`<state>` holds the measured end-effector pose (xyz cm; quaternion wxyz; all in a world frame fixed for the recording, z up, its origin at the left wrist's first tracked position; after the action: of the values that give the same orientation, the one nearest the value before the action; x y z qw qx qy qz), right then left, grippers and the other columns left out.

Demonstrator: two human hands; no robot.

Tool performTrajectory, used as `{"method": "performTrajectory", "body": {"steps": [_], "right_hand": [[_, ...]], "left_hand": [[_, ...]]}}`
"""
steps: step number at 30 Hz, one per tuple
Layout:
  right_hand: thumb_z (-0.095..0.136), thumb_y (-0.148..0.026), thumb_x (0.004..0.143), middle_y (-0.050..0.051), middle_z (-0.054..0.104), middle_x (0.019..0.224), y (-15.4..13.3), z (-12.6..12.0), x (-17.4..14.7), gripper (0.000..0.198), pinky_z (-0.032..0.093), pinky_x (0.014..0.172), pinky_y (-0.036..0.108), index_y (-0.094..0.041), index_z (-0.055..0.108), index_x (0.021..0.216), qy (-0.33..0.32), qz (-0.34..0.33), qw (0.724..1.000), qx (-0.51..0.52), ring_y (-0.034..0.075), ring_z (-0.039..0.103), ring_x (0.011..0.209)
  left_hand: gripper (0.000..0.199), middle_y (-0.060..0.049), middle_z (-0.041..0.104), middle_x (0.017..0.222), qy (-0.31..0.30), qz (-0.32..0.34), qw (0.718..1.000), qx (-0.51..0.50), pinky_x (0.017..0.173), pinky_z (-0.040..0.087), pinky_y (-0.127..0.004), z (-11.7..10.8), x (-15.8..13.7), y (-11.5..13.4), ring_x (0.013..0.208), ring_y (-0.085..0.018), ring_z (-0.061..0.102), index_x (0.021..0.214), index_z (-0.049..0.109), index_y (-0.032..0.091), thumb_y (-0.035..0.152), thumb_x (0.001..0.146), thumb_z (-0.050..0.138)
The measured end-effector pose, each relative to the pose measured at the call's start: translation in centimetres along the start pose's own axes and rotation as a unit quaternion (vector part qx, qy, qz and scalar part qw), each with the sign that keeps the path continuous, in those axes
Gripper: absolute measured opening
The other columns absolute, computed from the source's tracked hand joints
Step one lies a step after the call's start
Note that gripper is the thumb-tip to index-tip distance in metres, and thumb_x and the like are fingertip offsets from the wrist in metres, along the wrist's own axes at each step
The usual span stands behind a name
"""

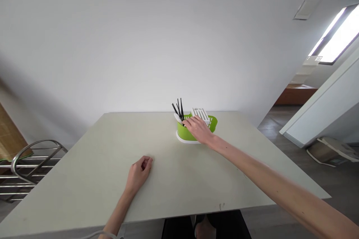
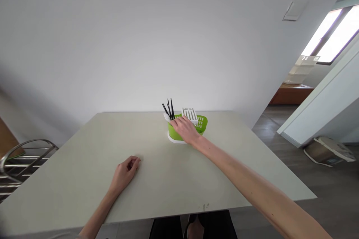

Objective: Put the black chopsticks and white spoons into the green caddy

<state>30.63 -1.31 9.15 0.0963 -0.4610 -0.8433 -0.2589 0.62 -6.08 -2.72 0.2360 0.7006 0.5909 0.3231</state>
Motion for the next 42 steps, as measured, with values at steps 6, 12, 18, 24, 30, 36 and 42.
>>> {"method": "performTrajectory", "body": {"steps": [6, 12, 18, 24, 30, 36, 42], "right_hand": [[0.050, 0.014, 0.081, 0.010, 0.069, 0.105, -0.4, -0.4, 0.2, 0.049, 0.044, 0.089, 0.035, -0.015, 0.061, 0.120, -0.023, 0.016, 0.999, 0.016, 0.024, 0.063, 0.091], [0.052, 0.009, 0.089, 0.011, 0.070, 0.105, -0.5, -0.6, 0.9, 0.038, 0.048, 0.081, 0.035, -0.015, 0.061, 0.117, -0.018, 0.040, 0.998, 0.047, 0.023, 0.066, 0.082], [0.055, -0.012, 0.102, 0.012, 0.069, 0.125, 0.3, -2.4, -1.1, 0.029, 0.051, 0.098, 0.039, -0.021, 0.057, 0.129, 0.015, 0.009, 0.995, 0.099, 0.026, 0.068, 0.110], [0.053, -0.022, 0.104, 0.015, 0.061, 0.141, 3.4, -3.9, -5.3, 0.041, 0.051, 0.107, 0.049, -0.024, 0.049, 0.145, 0.110, 0.058, 0.980, 0.158, 0.031, 0.062, 0.126], [0.052, -0.032, 0.104, 0.021, 0.041, 0.165, 4.6, -1.0, -7.1, 0.068, 0.042, 0.120, 0.053, -0.018, 0.025, 0.165, 0.057, 0.107, 0.985, 0.122, 0.035, 0.042, 0.151], [0.049, -0.027, 0.104, 0.020, 0.036, 0.170, 4.3, 0.9, -7.2, 0.072, 0.036, 0.124, 0.055, -0.015, 0.019, 0.168, 0.029, 0.103, 0.988, 0.110, 0.033, 0.032, 0.158], [0.049, -0.021, 0.101, 0.018, 0.036, 0.170, 5.6, 1.1, -7.7, 0.069, 0.036, 0.124, 0.053, -0.013, 0.026, 0.166, 0.024, 0.106, 0.987, 0.117, 0.032, 0.033, 0.158]], "left_hand": [[0.039, 0.002, 0.059, 0.066, 0.004, 0.000, 1.000, 0.006, 0.064, 0.041, -0.027, 0.0, -0.1, 0.2, 0.062, -0.016, 0.052, 0.084, 0.063, 0.023, 0.057, 0.095, 0.049], [0.040, 0.002, 0.059, 0.065, -0.001, -0.002, 1.000, 0.005, 0.063, 0.040, -0.028, 0.1, -0.1, 0.1, 0.061, -0.017, 0.051, 0.084, 0.063, 0.023, 0.058, 0.095, 0.048], [0.039, 0.002, 0.059, 0.066, -0.002, -0.003, 1.000, 0.000, 0.064, 0.040, -0.028, 0.1, -0.1, 0.2, 0.062, -0.017, 0.052, 0.085, 0.063, 0.024, 0.058, 0.096, 0.048], [0.040, 0.002, 0.059, 0.066, -0.005, -0.007, 1.000, 0.007, 0.064, 0.041, -0.028, 0.1, 0.0, 0.1, 0.063, -0.017, 0.052, 0.087, 0.064, 0.024, 0.058, 0.095, 0.048], [0.042, 0.002, 0.060, 0.065, 0.003, 0.010, 1.000, 0.012, 0.063, 0.042, -0.028, -0.1, 0.0, 0.7, 0.061, -0.017, 0.052, 0.086, 0.065, 0.023, 0.060, 0.096, 0.047], [0.045, 0.001, 0.061, 0.065, 0.008, 0.014, 1.000, 0.023, 0.063, 0.043, -0.028, -0.3, -0.2, 1.3, 0.060, -0.017, 0.054, 0.085, 0.065, 0.023, 0.063, 0.096, 0.046], [0.045, 0.001, 0.061, 0.066, 0.006, 0.005, 1.000, 0.027, 0.064, 0.044, -0.027, -0.5, -0.1, 1.3, 0.061, -0.017, 0.054, 0.085, 0.064, 0.023, 0.063, 0.096, 0.047]]}}
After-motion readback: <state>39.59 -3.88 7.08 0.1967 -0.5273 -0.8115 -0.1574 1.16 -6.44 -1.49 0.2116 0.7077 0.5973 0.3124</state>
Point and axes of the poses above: each hand's wrist, its own x-axis towards the middle knuckle, its own z-axis out of the palm, y = z × x, the point moved 5 cm from there along x, towards the middle knuckle
